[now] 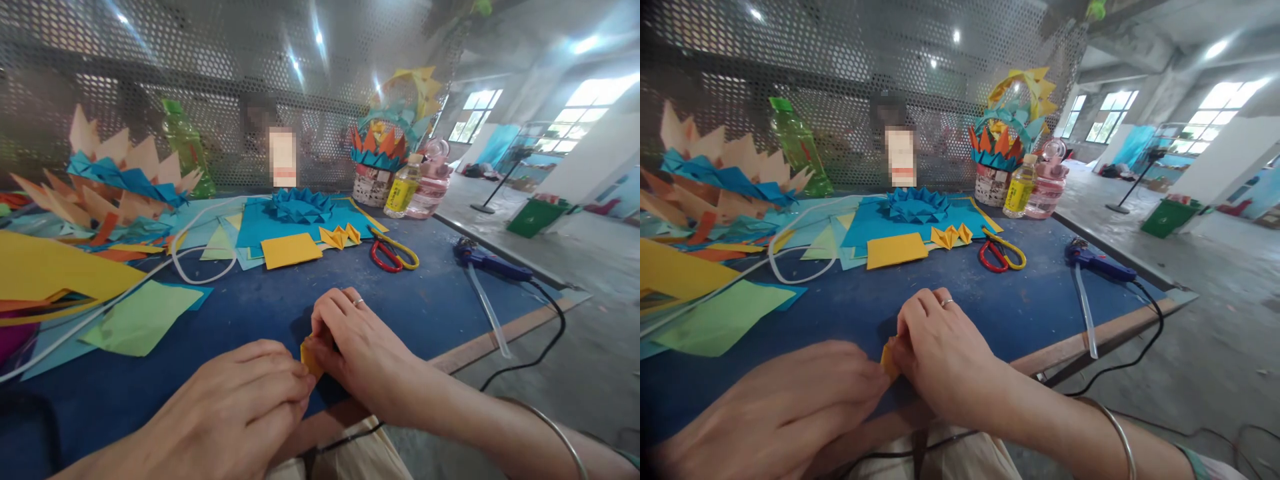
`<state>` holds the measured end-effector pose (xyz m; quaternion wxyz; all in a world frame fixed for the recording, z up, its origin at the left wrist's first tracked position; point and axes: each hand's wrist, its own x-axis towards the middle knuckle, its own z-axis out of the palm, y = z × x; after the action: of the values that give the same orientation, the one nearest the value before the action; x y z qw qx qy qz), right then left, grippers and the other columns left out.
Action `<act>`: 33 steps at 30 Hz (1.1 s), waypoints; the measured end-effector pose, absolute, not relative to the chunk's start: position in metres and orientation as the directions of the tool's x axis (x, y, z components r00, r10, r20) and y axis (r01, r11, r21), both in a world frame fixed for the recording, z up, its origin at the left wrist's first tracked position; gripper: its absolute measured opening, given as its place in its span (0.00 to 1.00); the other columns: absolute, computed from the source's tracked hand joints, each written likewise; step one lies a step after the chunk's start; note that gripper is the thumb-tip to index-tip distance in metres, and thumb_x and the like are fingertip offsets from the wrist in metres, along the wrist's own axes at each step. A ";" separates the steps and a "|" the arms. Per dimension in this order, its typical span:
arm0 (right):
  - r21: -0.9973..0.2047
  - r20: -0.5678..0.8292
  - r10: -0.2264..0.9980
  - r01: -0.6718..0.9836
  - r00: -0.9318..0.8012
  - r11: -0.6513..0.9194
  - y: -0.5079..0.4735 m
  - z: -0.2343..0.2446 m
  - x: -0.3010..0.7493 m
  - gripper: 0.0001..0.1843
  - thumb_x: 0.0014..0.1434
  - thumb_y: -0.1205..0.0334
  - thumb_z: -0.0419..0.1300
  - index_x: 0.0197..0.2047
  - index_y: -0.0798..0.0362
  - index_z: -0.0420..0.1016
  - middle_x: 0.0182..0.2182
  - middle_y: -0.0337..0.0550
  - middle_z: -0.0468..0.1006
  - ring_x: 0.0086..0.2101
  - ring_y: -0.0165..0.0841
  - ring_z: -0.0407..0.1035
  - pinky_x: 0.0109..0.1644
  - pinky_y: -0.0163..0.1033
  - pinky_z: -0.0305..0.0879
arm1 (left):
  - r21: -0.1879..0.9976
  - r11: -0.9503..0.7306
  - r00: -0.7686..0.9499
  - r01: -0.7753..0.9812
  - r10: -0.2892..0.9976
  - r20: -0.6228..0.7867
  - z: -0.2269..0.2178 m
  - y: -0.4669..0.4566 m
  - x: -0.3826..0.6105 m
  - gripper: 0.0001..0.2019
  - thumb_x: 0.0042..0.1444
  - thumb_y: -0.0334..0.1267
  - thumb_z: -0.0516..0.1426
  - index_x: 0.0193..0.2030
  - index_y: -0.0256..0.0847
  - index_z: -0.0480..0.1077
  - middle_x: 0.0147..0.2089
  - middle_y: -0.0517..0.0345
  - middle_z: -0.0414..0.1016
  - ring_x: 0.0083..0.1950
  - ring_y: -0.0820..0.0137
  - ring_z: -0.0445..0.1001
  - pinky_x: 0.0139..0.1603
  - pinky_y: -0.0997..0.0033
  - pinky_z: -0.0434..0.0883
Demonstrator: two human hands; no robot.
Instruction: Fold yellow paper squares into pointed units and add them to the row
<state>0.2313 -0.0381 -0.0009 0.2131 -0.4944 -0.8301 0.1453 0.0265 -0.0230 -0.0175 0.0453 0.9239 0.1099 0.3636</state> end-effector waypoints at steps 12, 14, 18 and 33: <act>-0.317 0.278 0.858 0.802 -0.433 0.507 -0.032 -0.007 0.229 0.08 0.66 0.75 0.55 0.41 0.53 0.63 0.41 0.45 0.70 0.42 0.38 0.63 0.47 0.45 0.64 | 0.210 -0.961 0.754 0.179 0.271 0.599 0.010 -0.030 0.025 0.13 0.54 0.24 0.49 0.38 0.43 0.70 0.36 0.63 0.80 0.34 0.73 0.77 0.47 0.78 0.75; -0.324 0.274 0.876 0.820 -0.396 0.472 -0.028 -0.008 0.230 0.07 0.66 0.75 0.55 0.41 0.53 0.64 0.42 0.46 0.70 0.42 0.39 0.63 0.47 0.45 0.64 | 0.210 -0.963 0.744 0.171 0.266 0.613 0.013 -0.031 0.024 0.14 0.52 0.22 0.49 0.36 0.43 0.69 0.35 0.63 0.80 0.33 0.73 0.77 0.44 0.78 0.75; -0.327 0.271 0.899 0.845 -0.345 0.423 -0.019 -0.009 0.230 0.06 0.66 0.73 0.56 0.41 0.54 0.65 0.43 0.47 0.70 0.42 0.39 0.65 0.48 0.45 0.64 | 0.199 -0.966 0.755 0.164 0.253 0.605 0.014 -0.034 0.024 0.15 0.52 0.21 0.47 0.38 0.43 0.68 0.36 0.62 0.80 0.34 0.73 0.76 0.42 0.77 0.74; -0.432 0.298 0.916 0.817 -0.269 0.381 -0.004 -0.015 0.243 0.08 0.67 0.76 0.53 0.41 0.53 0.65 0.41 0.43 0.69 0.40 0.35 0.67 0.46 0.41 0.64 | 0.150 -0.973 0.770 0.174 0.229 0.595 0.024 -0.037 0.023 0.15 0.51 0.21 0.45 0.29 0.40 0.69 0.35 0.57 0.80 0.31 0.71 0.74 0.35 0.73 0.73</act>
<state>0.2426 -0.0036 -0.0148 0.2554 -0.5479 -0.7907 0.0965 0.0234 -0.0372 0.0239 0.0430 0.9398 0.1073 0.3216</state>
